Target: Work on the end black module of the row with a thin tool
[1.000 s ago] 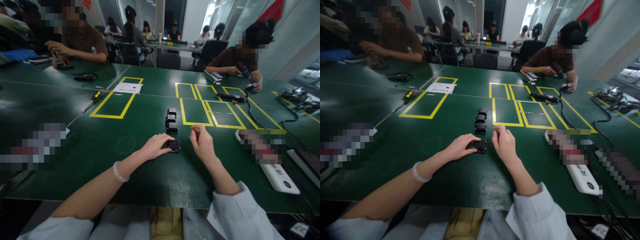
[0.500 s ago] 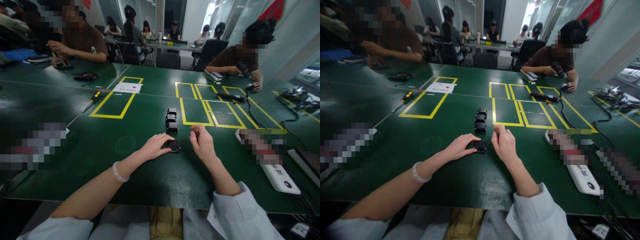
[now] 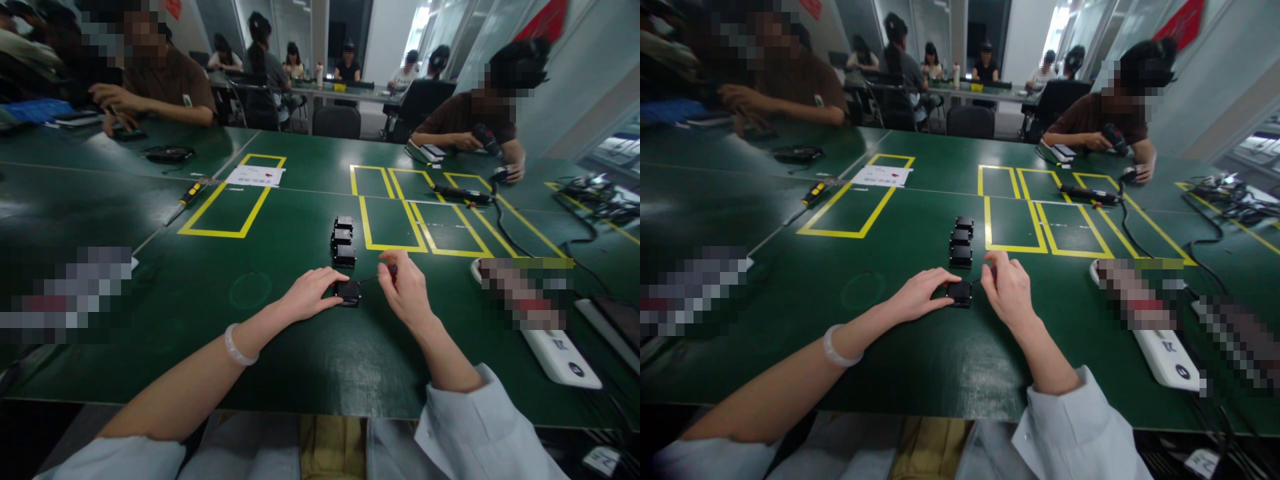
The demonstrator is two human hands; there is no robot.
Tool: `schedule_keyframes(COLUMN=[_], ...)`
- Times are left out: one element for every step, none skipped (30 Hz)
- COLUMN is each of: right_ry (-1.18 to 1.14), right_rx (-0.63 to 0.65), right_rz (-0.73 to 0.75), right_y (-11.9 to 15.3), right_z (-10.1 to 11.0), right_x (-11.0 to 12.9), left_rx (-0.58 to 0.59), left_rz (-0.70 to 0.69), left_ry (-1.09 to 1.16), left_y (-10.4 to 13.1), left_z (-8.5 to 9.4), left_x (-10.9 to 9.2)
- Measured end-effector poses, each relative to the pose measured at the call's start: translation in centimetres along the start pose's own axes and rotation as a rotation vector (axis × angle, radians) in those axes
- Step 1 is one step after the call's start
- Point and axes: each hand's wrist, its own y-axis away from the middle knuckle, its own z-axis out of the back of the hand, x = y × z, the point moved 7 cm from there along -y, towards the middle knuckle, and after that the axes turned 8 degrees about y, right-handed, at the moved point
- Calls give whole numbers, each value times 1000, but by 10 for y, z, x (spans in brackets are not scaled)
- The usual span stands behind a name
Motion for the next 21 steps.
schedule_keyframes(right_ry=[-1, -3, -8, -13, -18, -21, -21, -18, -12, -7, -3, 0, 2, 2, 1, 0, -3, -7, -10, -12, -13], right_rx=[2, 5, 5, 5, 0, -4, -12, -18, -22, -20, -16, -7, 0, 5, 9, 7, 5, 1, -4, -8, -13], right_rz=[3, 4, 4, 1, -2, -5, -9, -13, -17, -18, -18, -16, -12, -6, -2, 1, 2, 4, 4, 4, 3], right_y=[0, 0, 0, 0, 0, 0, 0, 0, 0, 0, 0, 0, 0, 0, 0, 0, 0, 0, 1, 1, 1], right_z=[0, 0, -1, -1, -1, -1, -1, -1, 0, 0, 0, 0, 0, 0, 0, 0, -1, -1, -1, -1, -1], right_x=[0, 0, -1, -1, -2, -2, -3, -3, -3, -2, -2, -2, -1, -1, -1, -1, -1, -2, -2, -2, -3], left_rx=[-3, -6, -9, -10, -8, -5, -3, -3, -3, -4, -5, -7, -9, -8, -6, -3, -1, -1, -1, -2, -3], left_rz=[0, 1, 2, 2, 1, 0, -1, -1, -1, -1, 0, 1, 1, 2, 2, 1, 1, 1, 2, 3, 4], left_ry=[-3, -5, -7, -7, -6, -4, -2, -1, -1, -2, -3, -5, -7, -8, -9, -8, -8, -7, -6, -5, -5], left_y=[0, 0, 0, 0, 0, 0, 0, 0, 0, 0, 0, 0, 0, 0, 0, 0, 0, 0, 0, 0, 0], left_z=[0, 0, 0, 0, 0, -1, -1, -1, -1, -1, -1, 0, 0, 0, 0, 0, 0, 0, 0, 0, 0], left_x=[0, 0, 1, 1, 1, 1, 1, 1, 1, 1, 1, 1, 1, 1, 0, 0, 0, 0, 0, 0, 0])
